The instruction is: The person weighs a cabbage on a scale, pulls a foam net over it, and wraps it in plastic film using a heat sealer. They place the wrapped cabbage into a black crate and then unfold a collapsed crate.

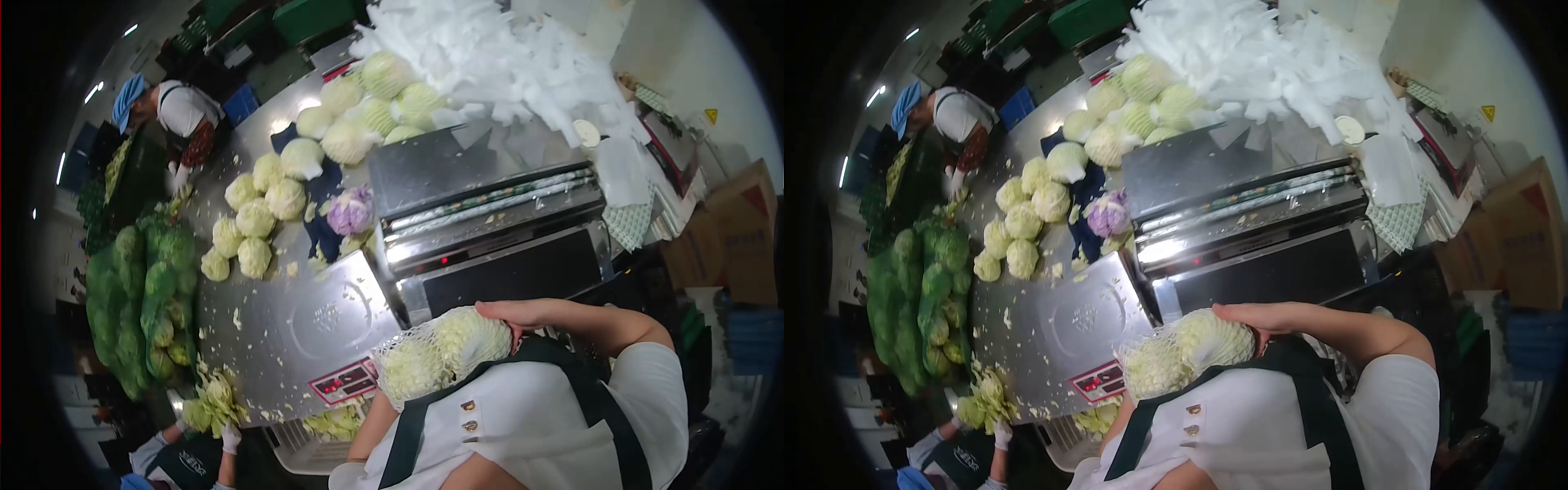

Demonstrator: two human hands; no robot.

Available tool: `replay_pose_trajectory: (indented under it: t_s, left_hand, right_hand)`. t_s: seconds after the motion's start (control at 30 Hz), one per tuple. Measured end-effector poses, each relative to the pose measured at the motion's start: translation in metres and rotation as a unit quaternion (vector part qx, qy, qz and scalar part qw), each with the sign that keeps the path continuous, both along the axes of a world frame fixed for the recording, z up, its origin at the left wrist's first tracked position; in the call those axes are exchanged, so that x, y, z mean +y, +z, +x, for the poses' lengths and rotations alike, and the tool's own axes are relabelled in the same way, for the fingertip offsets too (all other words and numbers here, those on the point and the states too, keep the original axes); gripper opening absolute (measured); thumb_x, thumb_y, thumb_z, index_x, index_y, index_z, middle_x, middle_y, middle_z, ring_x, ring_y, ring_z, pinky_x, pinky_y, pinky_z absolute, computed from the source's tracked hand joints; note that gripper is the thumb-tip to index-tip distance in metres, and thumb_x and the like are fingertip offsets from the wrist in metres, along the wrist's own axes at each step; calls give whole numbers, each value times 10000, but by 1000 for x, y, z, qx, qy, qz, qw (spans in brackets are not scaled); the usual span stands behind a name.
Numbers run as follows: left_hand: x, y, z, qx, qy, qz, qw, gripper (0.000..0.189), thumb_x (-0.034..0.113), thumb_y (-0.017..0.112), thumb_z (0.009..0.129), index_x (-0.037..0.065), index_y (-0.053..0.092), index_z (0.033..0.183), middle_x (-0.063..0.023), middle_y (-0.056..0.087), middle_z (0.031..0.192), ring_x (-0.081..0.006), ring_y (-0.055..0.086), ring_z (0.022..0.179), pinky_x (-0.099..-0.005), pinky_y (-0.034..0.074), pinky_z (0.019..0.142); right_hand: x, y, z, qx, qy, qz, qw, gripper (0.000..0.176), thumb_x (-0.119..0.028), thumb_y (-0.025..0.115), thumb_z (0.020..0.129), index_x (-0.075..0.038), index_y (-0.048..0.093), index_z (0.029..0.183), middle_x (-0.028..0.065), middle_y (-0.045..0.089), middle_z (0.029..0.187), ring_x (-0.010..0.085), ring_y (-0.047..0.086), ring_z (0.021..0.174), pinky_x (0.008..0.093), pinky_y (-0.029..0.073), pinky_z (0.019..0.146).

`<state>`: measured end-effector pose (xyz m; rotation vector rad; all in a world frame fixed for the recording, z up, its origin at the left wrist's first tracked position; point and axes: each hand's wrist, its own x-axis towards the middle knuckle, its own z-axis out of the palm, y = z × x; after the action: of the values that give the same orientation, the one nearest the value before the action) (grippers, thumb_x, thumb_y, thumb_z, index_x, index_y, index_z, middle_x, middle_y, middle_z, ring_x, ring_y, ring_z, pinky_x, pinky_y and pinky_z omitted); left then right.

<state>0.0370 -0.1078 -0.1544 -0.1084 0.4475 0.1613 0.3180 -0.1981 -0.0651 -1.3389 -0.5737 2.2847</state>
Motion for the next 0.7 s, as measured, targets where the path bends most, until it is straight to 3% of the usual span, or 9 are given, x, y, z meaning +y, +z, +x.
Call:
replay_pose_trajectory:
  t_s: [0.17, 0.23, 0.27, 0.3, 0.37, 0.43, 0.57, 0.6, 0.7]
  left_hand:
    - [53, 12, 61, -16, -10, 93, 995, 488, 199, 451, 784, -60, 442, 1198, -211, 488, 1216, -336, 481, 1123, -438, 343, 999]
    - [96, 17, 95, -120, -15, 116, 986, 557, 312, 335, 818, -37, 407, 1247, -234, 435, 1262, -377, 451, 1139, -470, 347, 983]
    - [108, 56, 126, -163, -22, 195, 967, 579, 119, 538, 725, -37, 391, 1263, -209, 468, 1244, -323, 481, 1129, -420, 369, 983]
    - [131, 60, 144, -83, -26, 274, 958, 582, 119, 573, 693, -36, 414, 1231, -195, 492, 1220, -302, 497, 1116, -396, 387, 972]
    - [151, 112, 193, -26, -27, 581, 813, 534, 147, 653, 641, -5, 472, 1120, -120, 537, 1109, -206, 523, 1039, -328, 405, 923]
    - [166, 128, 231, 4, -34, 732, 680, 508, 130, 695, 615, 18, 489, 1066, -83, 534, 1051, -163, 513, 996, -298, 405, 888]
    - [174, 112, 296, 79, -1, 894, 440, 436, 177, 734, 590, 40, 524, 946, -91, 480, 962, -211, 495, 937, -312, 395, 862]
    - [174, 102, 307, 123, -4, 925, 361, 424, 205, 735, 590, 34, 529, 919, -114, 472, 959, -235, 495, 927, -320, 397, 854]
    - [175, 91, 329, 199, -32, 868, 454, 428, 256, 732, 597, 23, 532, 894, -155, 465, 968, -283, 487, 927, -337, 395, 852]
  right_hand:
    - [21, -7, 54, -51, -88, 186, 977, 618, -400, 554, 842, 12, 364, 1262, 128, 484, 1174, 155, 468, 1059, 281, 407, 872]
    - [57, 2, 89, -127, -92, 280, 947, 498, -311, 533, 854, -20, 414, 1240, 91, 496, 1171, 162, 460, 1075, 298, 358, 931]
    - [81, -9, 115, -185, -83, 339, 919, 507, -394, 511, 860, -26, 471, 1205, 100, 475, 1220, 179, 433, 1106, 318, 340, 944]
    - [104, -3, 131, -127, -180, 328, 919, 428, -331, 465, 881, -37, 474, 1192, 74, 535, 1134, 145, 494, 1041, 292, 393, 895]
    - [145, 35, 160, 2, -235, 288, 928, 398, -361, 371, 914, -65, 524, 1133, 37, 595, 1013, 118, 558, 929, 267, 439, 818]
    - [195, 27, 200, -103, -173, 411, 889, 320, -292, 413, 888, -72, 589, 1041, 46, 611, 986, 119, 562, 864, 266, 436, 784]
    - [267, -8, 260, -339, -48, 697, 631, 222, -207, 495, 830, -57, 655, 868, 66, 642, 875, 109, 556, 799, 251, 428, 751]
    - [276, -12, 266, -326, -69, 635, 697, 213, -208, 539, 805, -51, 650, 897, 73, 642, 880, 118, 560, 796, 264, 429, 748]
    - [289, -25, 266, -275, -148, 457, 833, 172, -172, 616, 761, -23, 639, 844, 45, 641, 755, 95, 554, 757, 255, 433, 709]
